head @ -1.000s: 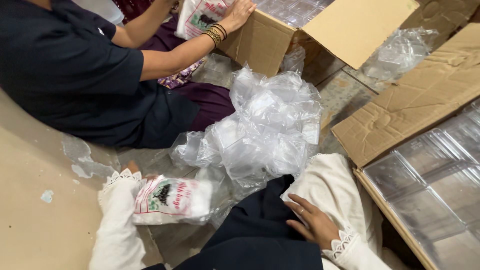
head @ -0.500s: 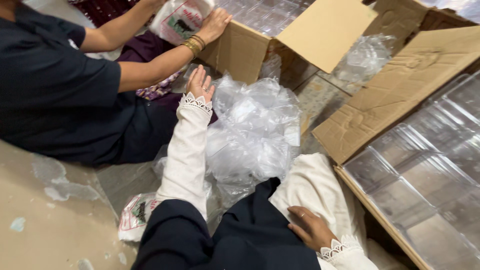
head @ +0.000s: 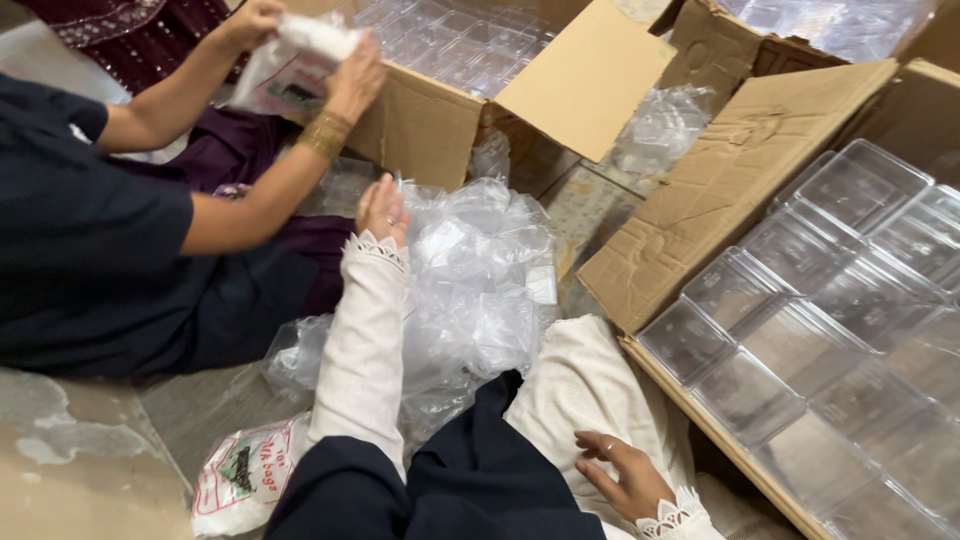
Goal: The person sits on the floor in front of an open cardboard box filled with clear plastic boxes. They take plastic boxes one at a time, pull a clear plastic bag off each one by hand, and place the unwrapped box into a grid arrangement inside a larger cardboard box.
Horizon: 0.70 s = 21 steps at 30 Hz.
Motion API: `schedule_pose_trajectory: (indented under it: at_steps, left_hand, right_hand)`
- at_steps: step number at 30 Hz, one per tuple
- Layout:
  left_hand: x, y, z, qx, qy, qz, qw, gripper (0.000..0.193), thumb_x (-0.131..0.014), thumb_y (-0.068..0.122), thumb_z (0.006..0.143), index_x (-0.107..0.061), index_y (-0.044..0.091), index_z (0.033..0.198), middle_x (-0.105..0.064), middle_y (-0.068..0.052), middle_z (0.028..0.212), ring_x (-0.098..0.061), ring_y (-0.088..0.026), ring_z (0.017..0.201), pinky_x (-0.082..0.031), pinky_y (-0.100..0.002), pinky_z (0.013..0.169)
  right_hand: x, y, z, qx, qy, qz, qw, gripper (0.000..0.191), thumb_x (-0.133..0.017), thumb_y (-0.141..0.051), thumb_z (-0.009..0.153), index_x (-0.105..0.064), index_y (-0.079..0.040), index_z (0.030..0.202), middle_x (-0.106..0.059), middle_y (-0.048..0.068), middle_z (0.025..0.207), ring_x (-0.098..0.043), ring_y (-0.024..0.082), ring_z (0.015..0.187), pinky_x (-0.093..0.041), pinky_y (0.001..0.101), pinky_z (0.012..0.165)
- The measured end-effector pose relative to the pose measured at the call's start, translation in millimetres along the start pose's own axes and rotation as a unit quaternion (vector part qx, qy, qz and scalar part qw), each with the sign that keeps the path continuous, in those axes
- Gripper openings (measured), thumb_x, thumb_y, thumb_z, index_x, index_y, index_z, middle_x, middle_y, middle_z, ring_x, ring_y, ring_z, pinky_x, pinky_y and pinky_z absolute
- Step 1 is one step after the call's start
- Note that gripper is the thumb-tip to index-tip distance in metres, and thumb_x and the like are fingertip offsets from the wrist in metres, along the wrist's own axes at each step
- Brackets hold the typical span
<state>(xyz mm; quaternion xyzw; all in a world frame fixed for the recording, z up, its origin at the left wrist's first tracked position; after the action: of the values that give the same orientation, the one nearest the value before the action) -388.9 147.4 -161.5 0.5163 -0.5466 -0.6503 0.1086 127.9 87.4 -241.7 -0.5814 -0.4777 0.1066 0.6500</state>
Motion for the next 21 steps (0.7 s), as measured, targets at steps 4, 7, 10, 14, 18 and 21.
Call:
schedule_pose_trajectory:
  at_steps: [4,7,10,14,18,21]
  left_hand:
    - [-18.2,60.1,34.5,-0.160,0.074,0.206,0.963,0.073,-0.079,0.042,0.092,-0.047,0.002,0.143,-0.049,-0.023,0.140,-0.044,-0.036,0.126,-0.038,-0.043,0.099]
    - [-25.3,74.8,52.5,-0.129,0.151,0.327,0.924,0.071,-0.079,0.040,0.093,-0.048,0.001,0.143,-0.051,-0.023,0.139,-0.045,-0.035,0.125,-0.038,-0.043,0.098]
    - [-15.5,57.9,51.0,-0.062,0.206,0.372,0.903,0.068,-0.078,0.037,0.094,-0.049,0.000,0.143,-0.052,-0.022,0.138,-0.046,-0.035,0.123,-0.038,-0.042,0.097]
    - [1.6,33.9,36.9,-0.036,0.228,0.390,0.892,0.065,-0.078,0.033,0.096,-0.050,-0.002,0.143,-0.054,-0.022,0.137,-0.048,-0.034,0.120,-0.039,-0.042,0.096]
    - [24.1,33.7,41.3,-0.074,0.228,0.386,0.891,0.062,-0.077,0.029,0.097,-0.051,-0.003,0.143,-0.056,-0.021,0.135,-0.049,-0.033,0.118,-0.039,-0.041,0.095]
    - [42.2,41.4,46.6,-0.130,0.222,0.361,0.896,0.060,-0.076,0.026,0.098,-0.052,-0.004,0.143,-0.058,-0.021,0.135,-0.050,-0.032,0.116,-0.039,-0.041,0.094]
  right_hand:
    - [11.2,1.3,-3.8,0.010,0.018,-0.002,1.000,0.048,-0.076,-0.022,0.087,-0.066,-0.009,0.132,-0.080,0.009,0.112,-0.073,0.021,0.102,-0.059,0.0338,0.090]
    - [19.9,-0.5,0.1,0.019,0.033,-0.013,0.999,0.044,-0.076,-0.022,0.086,-0.067,-0.008,0.127,-0.080,0.009,0.112,-0.075,0.021,0.102,-0.058,0.0347,0.090]
    - [24.6,-8.4,5.1,0.043,0.041,-0.026,0.998,0.044,-0.075,-0.022,0.087,-0.067,-0.008,0.127,-0.079,0.010,0.111,-0.078,0.023,0.102,-0.059,0.0352,0.089]
    - [23.2,-15.9,9.0,0.044,0.023,-0.034,0.998,0.043,-0.075,-0.024,0.088,-0.066,-0.007,0.127,-0.079,0.012,0.110,-0.077,0.025,0.103,-0.059,0.0359,0.088]
    - [21.2,-22.8,7.8,0.049,-0.005,-0.029,0.998,0.041,-0.073,-0.024,0.091,-0.065,-0.005,0.127,-0.077,0.012,0.113,-0.076,0.027,0.105,-0.060,0.0363,0.089]
    - [26.4,-31.4,6.2,0.072,0.020,-0.042,0.996,0.040,-0.074,-0.023,0.091,-0.066,-0.004,0.125,-0.077,0.013,0.114,-0.075,0.030,0.106,-0.059,0.0378,0.089]
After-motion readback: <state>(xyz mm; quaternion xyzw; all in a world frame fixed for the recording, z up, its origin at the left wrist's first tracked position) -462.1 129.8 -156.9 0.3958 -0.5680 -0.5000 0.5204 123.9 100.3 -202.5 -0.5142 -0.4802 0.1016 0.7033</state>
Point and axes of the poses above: each hand's wrist, its own z-axis towards the middle knuckle, its own x-axis out of the back of the hand, y = z × x, the point moved 9 cm from there along z, towards the middle knuckle
